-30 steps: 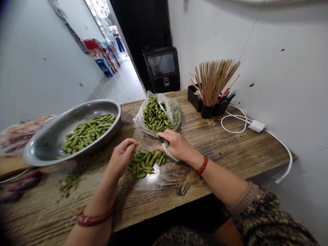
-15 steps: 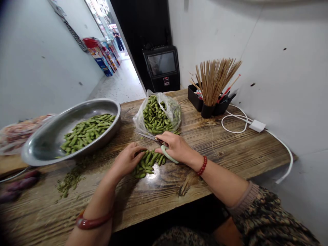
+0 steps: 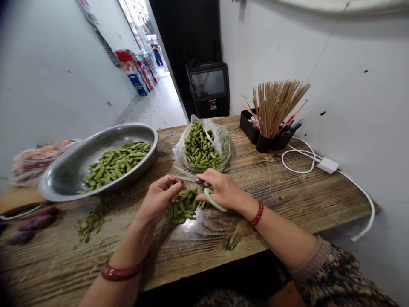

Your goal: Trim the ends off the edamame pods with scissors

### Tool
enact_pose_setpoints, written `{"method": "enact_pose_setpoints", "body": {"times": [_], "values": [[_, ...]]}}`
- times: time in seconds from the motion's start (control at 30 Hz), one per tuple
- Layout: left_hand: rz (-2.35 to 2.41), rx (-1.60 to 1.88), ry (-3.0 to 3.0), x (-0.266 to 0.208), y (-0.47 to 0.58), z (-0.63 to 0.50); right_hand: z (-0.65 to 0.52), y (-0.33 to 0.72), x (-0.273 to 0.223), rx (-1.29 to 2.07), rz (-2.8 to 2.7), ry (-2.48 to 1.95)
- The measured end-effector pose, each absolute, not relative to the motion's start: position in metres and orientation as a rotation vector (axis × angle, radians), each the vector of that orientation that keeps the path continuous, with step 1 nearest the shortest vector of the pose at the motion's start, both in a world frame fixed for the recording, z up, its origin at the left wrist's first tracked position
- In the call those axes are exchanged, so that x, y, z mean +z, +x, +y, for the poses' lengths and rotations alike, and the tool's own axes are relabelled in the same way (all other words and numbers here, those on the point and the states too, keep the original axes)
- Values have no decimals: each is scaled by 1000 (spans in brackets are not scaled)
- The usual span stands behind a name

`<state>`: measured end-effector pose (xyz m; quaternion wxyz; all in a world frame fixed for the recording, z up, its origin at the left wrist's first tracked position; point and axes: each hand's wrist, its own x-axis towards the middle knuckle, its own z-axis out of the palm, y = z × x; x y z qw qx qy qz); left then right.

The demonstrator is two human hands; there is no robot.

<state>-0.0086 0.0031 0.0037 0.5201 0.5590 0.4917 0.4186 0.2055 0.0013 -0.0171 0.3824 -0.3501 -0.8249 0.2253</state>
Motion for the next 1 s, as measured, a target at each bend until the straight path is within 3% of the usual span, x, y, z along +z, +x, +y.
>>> {"method": "enact_pose_setpoints", "body": {"times": [1.0], "values": [[1124,1105,1473,-5,-9,6,1,204,-17,522,-2253,-851]]}}
